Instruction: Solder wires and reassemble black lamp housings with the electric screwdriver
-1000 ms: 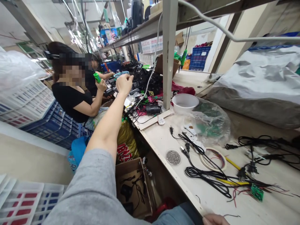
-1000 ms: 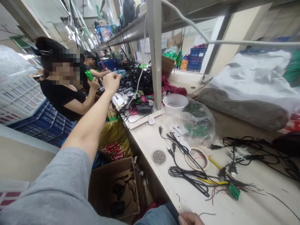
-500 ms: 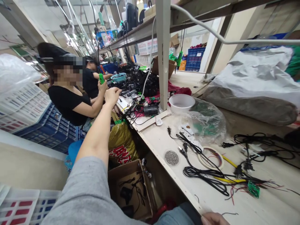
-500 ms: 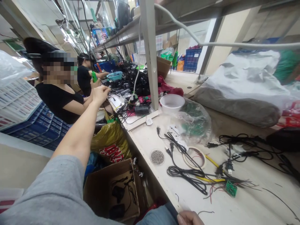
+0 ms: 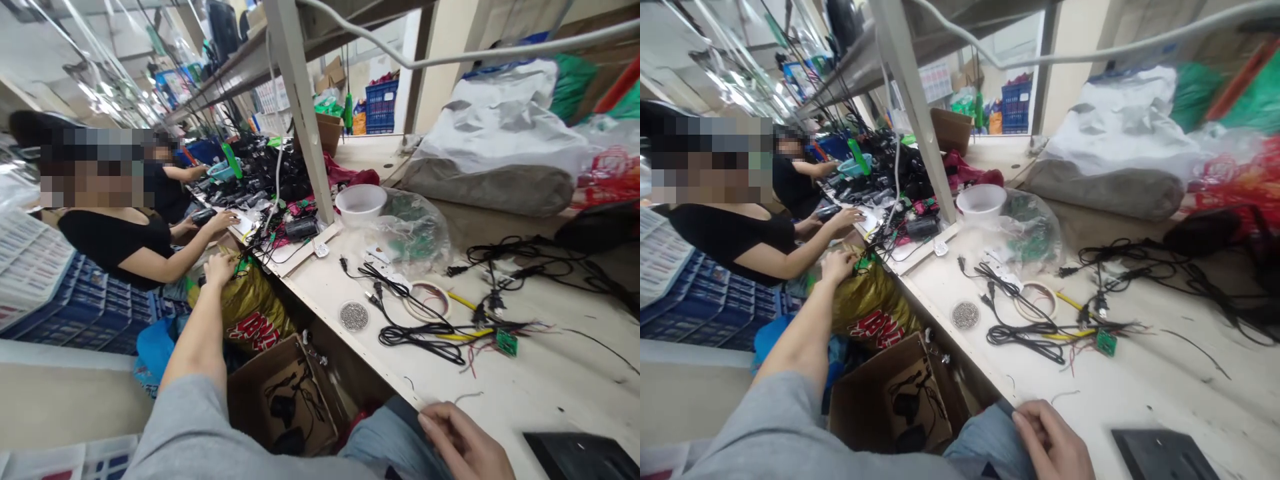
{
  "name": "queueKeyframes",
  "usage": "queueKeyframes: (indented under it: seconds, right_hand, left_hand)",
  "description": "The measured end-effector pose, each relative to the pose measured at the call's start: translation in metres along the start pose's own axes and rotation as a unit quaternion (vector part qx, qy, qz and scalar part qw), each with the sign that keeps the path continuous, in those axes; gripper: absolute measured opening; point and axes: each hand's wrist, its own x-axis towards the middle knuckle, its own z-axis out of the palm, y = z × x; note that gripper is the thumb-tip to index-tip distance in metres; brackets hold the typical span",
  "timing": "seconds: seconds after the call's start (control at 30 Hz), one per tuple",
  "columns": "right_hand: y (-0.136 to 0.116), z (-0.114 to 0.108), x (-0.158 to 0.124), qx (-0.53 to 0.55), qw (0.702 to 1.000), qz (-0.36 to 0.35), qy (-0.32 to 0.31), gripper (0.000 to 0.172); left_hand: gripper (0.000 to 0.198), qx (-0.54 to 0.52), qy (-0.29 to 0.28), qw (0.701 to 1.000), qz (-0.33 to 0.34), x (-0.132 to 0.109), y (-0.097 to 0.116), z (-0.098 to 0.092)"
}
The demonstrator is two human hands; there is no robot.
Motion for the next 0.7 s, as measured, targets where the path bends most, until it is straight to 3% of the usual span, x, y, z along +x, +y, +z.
queueKeyframes:
  seconds: [0.13, 0.23, 0.33, 0.4, 0.53, 0.63, 0.7]
  right_hand:
    - [-0.013, 0.001, 0.001, -0.018, 1.0, -0.007, 0.025, 0.038]
    - [-0.022, 0.004, 0.003, -0.015, 0.999, -0.004, 0.043, 0.043]
    - [-0.028, 0.002, 0.0, 0.004, 0.998, 0.0, 0.06, 0.045]
    - [-0.032, -0.005, -0.005, 0.012, 0.998, -0.009, 0.064, 0.043]
    - [-0.036, -0.026, -0.019, 0.0, 0.992, -0.025, 0.125, 0.039]
    - [-0.039, -0.04, -0.03, -0.02, 0.986, -0.023, 0.163, 0.037]
    - [-0.042, -0.047, -0.038, -0.027, 0.983, -0.031, 0.18, 0.034]
  left_hand:
    - [0.058, -0.041, 0.058, 0.997, -0.002, -0.001, 0.038, -0.007]
    - [0.044, -0.193, 0.097, 0.97, 0.112, -0.017, 0.092, -0.015]
    - [0.017, -0.295, 0.01, 0.921, 0.254, -0.054, 0.155, -0.016]
    - [0.011, -0.337, -0.046, 0.889, 0.305, -0.081, 0.194, -0.014]
    - [0.013, -0.357, -0.099, 0.826, 0.424, -0.117, 0.261, -0.014]
    - [0.023, -0.295, -0.115, 0.766, 0.559, -0.132, 0.303, -0.018]
    - [0.03, -0.236, -0.109, 0.744, 0.616, -0.141, 0.324, -0.02]
